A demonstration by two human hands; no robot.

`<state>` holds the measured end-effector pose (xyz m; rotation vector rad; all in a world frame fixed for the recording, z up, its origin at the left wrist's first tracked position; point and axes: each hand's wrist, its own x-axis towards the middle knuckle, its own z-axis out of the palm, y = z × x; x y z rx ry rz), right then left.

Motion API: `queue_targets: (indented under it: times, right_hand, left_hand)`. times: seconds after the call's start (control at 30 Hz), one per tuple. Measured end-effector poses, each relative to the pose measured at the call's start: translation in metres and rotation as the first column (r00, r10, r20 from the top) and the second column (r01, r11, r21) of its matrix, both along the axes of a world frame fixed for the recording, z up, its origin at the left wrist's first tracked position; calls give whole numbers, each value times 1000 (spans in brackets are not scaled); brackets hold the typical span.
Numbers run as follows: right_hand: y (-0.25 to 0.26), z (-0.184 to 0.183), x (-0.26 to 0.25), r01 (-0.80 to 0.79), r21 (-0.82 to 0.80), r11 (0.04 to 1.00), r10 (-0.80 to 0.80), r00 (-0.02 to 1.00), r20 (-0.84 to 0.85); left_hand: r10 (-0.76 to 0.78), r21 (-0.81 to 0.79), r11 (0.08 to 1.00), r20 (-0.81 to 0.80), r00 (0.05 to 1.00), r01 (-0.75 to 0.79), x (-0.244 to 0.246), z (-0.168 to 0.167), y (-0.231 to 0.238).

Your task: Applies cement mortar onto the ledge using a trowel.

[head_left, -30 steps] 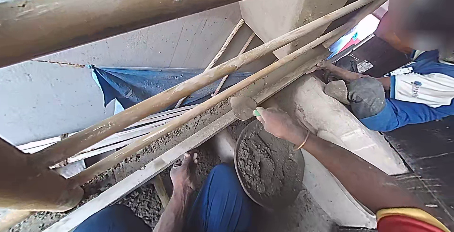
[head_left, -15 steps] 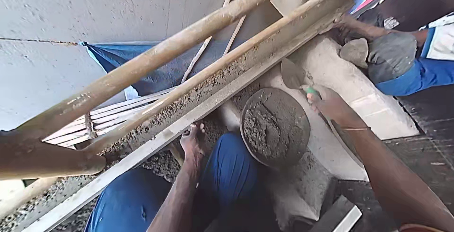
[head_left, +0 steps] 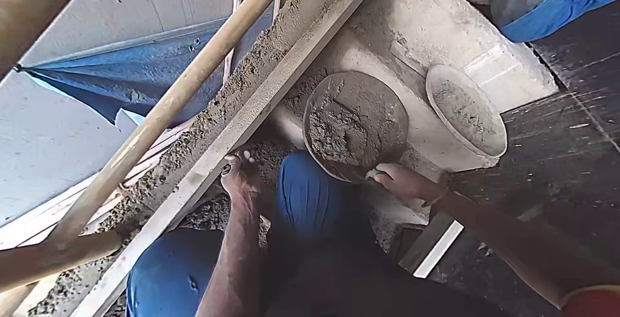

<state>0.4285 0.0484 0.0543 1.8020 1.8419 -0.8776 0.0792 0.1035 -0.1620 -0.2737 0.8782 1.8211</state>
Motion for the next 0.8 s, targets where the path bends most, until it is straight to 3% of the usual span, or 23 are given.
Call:
queue_targets:
  times: [0.13,0.23,0.27,0.33,0.4,0.47,0.57,0.63,0.7,0.73,0.8]
  right_hand:
    - [17,-22,24,47,246,968,-71,993,90]
    - [16,-8,25,220,367,904,-168,971,-168]
    - [15,0,24,342,348,873,-222,914,-341]
    - [14,24,19,581,132,803,-373,663,-649]
    - [21,42,19,675,-127,726,-535,439,-722]
    - [29,49,20,688,-250,681,-633,382,-673]
    - [39,65,7,671,-156,725,-567,454,-687]
    - [43,76,-1,631,138,764,-396,626,-671]
    - [46,72,2,423,512,747,-229,888,-400]
    - [44,62,4,276,598,752,-189,960,-206]
    - [32,38,6,56,493,868,-109,991,79]
  left_hand:
    - [-12,-10,1000,-3,1000,12,-2,1,-3]
    - [-13,-4,1000,-19,1000,13,-2,1,-2]
    - [-12,-3,1000,-20,1000,12,-2,0,-2]
    - [-17,2,1000,-24,1000,17,-2,-1,-3]
    - [-17,-1,1000,-28,999,17,-1,1,-1]
    - [-26,4,1000,-25,999,26,0,1,-3]
    - [-27,14,1000,-11,1000,27,-2,0,-3]
    - [-29,21,999,-15,999,29,-3,-1,-5]
    - [-32,33,999,-20,999,32,-3,0,-3]
    - [-34,33,999,-16,999,34,-2,0,-3]
    - [-33,23,999,-9,999,34,-1,2,-4]
